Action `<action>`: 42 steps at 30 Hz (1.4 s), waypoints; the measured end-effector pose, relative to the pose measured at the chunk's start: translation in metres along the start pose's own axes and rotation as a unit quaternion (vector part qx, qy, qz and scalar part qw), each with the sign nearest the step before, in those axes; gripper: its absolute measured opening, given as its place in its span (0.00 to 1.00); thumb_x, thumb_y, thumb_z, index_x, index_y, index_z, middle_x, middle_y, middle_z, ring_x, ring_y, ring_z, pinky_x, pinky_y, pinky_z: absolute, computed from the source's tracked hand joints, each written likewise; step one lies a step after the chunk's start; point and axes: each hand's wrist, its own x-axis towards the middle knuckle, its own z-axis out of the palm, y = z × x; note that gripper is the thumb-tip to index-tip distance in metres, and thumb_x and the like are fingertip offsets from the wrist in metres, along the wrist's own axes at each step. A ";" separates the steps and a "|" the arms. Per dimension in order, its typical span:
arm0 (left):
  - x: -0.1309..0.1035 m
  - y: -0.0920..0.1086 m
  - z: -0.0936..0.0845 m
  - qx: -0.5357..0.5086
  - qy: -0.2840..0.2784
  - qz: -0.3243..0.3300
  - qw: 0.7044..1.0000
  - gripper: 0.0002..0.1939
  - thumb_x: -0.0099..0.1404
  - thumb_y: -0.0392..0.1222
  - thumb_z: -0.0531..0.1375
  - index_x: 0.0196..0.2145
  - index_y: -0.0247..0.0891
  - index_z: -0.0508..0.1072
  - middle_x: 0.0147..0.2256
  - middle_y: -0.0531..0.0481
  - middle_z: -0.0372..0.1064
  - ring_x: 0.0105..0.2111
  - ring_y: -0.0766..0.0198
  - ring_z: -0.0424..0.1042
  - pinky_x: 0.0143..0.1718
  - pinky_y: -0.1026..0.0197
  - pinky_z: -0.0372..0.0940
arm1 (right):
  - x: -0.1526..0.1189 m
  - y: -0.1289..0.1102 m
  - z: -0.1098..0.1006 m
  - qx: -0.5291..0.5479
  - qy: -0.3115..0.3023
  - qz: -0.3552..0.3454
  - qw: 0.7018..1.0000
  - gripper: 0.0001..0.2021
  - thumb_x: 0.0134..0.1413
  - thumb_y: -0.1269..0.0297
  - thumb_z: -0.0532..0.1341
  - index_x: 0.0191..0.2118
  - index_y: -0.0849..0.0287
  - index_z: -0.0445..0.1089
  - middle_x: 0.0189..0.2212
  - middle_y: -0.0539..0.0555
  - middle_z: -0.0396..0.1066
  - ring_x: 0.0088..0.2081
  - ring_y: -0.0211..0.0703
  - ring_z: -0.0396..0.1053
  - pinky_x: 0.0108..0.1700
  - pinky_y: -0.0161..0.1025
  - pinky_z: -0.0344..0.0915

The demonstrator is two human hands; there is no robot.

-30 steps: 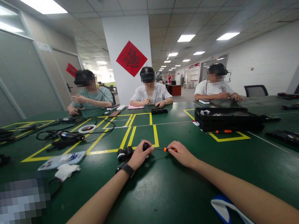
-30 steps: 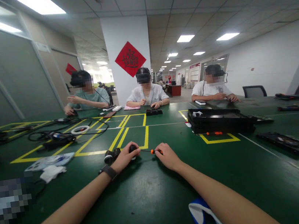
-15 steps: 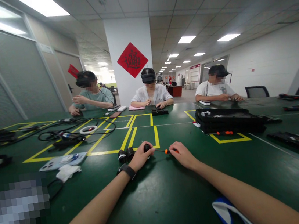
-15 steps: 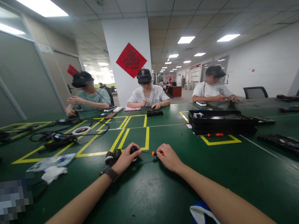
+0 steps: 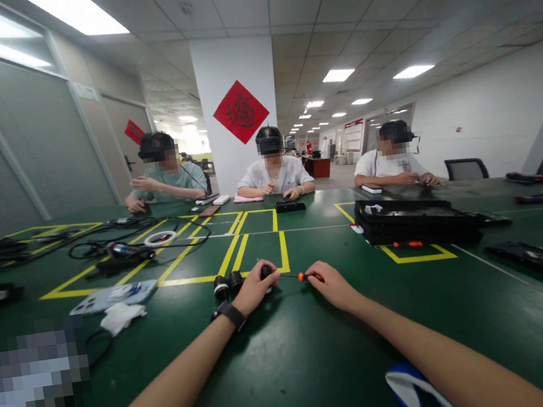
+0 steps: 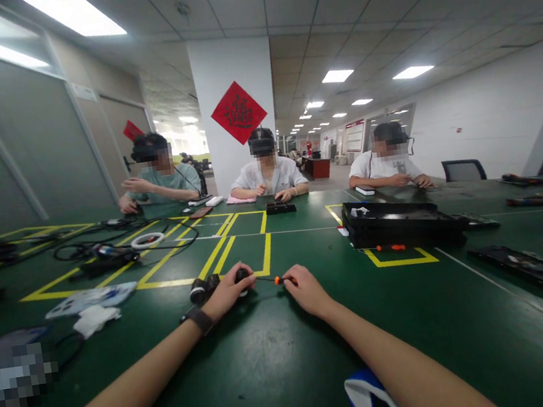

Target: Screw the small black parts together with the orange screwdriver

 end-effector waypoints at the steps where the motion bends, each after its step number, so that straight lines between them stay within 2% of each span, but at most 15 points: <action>1: 0.000 -0.001 0.000 -0.002 -0.001 -0.001 1.000 0.14 0.56 0.51 0.54 0.34 0.38 0.63 0.24 0.55 0.65 0.26 0.67 0.65 0.29 0.64 0.59 | 0.000 0.000 0.000 0.004 0.005 -0.005 1.000 0.07 0.51 0.69 0.53 0.34 0.60 0.67 0.33 0.53 0.65 0.38 0.39 0.61 0.43 0.39 0.58; 5: 0.000 -0.001 0.000 -0.003 -0.005 0.003 1.000 0.14 0.56 0.51 0.54 0.35 0.38 0.62 0.25 0.55 0.65 0.26 0.67 0.64 0.28 0.64 0.59 | -0.002 0.000 0.001 0.020 0.009 -0.006 1.000 0.08 0.47 0.69 0.57 0.37 0.59 0.65 0.35 0.52 0.65 0.38 0.39 0.62 0.43 0.38 0.59; 8: 0.000 -0.002 0.000 -0.002 -0.005 0.001 1.000 0.14 0.56 0.51 0.54 0.35 0.38 0.62 0.25 0.55 0.65 0.26 0.67 0.65 0.28 0.64 0.59 | -0.001 0.001 0.001 0.022 0.012 0.017 1.000 0.08 0.50 0.68 0.55 0.38 0.60 0.66 0.35 0.53 0.65 0.39 0.39 0.62 0.43 0.39 0.58; 11: 0.001 -0.003 0.000 -0.002 -0.002 -0.003 1.000 0.15 0.56 0.51 0.54 0.35 0.38 0.63 0.25 0.55 0.65 0.26 0.67 0.65 0.28 0.64 0.59 | 0.000 0.000 0.000 0.010 0.004 0.020 1.000 0.09 0.53 0.68 0.51 0.33 0.60 0.68 0.33 0.53 0.65 0.38 0.39 0.62 0.44 0.39 0.58; 15: 0.001 -0.005 0.000 -0.002 0.003 -0.005 1.000 0.14 0.56 0.51 0.54 0.35 0.38 0.63 0.24 0.55 0.65 0.26 0.67 0.65 0.29 0.64 0.59 | -0.001 -0.002 -0.002 0.017 0.005 0.001 1.000 0.06 0.49 0.69 0.55 0.34 0.60 0.67 0.33 0.52 0.64 0.37 0.38 0.62 0.43 0.38 0.59; 18: 0.001 -0.006 0.000 -0.003 0.002 -0.004 1.000 0.15 0.56 0.51 0.54 0.35 0.38 0.63 0.25 0.55 0.65 0.27 0.67 0.65 0.29 0.64 0.59 | -0.001 -0.002 -0.001 0.033 0.007 -0.001 0.999 0.08 0.47 0.69 0.57 0.36 0.60 0.65 0.34 0.51 0.65 0.37 0.38 0.62 0.42 0.37 0.60; 23: 0.001 -0.004 0.000 0.001 0.000 -0.002 1.000 0.14 0.56 0.51 0.54 0.35 0.37 0.63 0.25 0.55 0.64 0.26 0.67 0.65 0.29 0.64 0.59 | 0.000 0.001 0.002 0.023 0.003 0.022 0.999 0.08 0.51 0.68 0.53 0.37 0.60 0.67 0.35 0.54 0.65 0.39 0.39 0.62 0.44 0.39 0.58; 27: 0.001 -0.005 0.000 0.007 0.002 0.007 1.000 0.14 0.55 0.49 0.56 0.34 0.37 0.63 0.27 0.54 0.64 0.26 0.68 0.64 0.28 0.65 0.59 | -0.001 0.000 0.002 0.007 0.002 0.011 1.000 0.07 0.49 0.69 0.55 0.35 0.60 0.67 0.33 0.53 0.66 0.37 0.39 0.62 0.42 0.38 0.59; 33: 0.000 -0.005 0.001 0.018 0.013 0.033 0.999 0.11 0.52 0.43 0.58 0.33 0.37 0.63 0.31 0.53 0.64 0.30 0.68 0.64 0.32 0.64 0.60 | -0.004 -0.005 -0.001 0.041 0.009 0.009 0.999 0.08 0.46 0.70 0.56 0.35 0.59 0.65 0.30 0.49 0.66 0.33 0.37 0.63 0.38 0.35 0.59; 42: -0.001 -0.002 0.001 0.028 0.012 0.032 0.999 0.10 0.53 0.42 0.57 0.34 0.38 0.63 0.31 0.53 0.63 0.32 0.66 0.64 0.35 0.62 0.60 | -0.004 -0.008 -0.004 0.061 0.014 0.016 0.998 0.08 0.45 0.70 0.56 0.35 0.60 0.65 0.30 0.50 0.68 0.32 0.36 0.65 0.38 0.35 0.61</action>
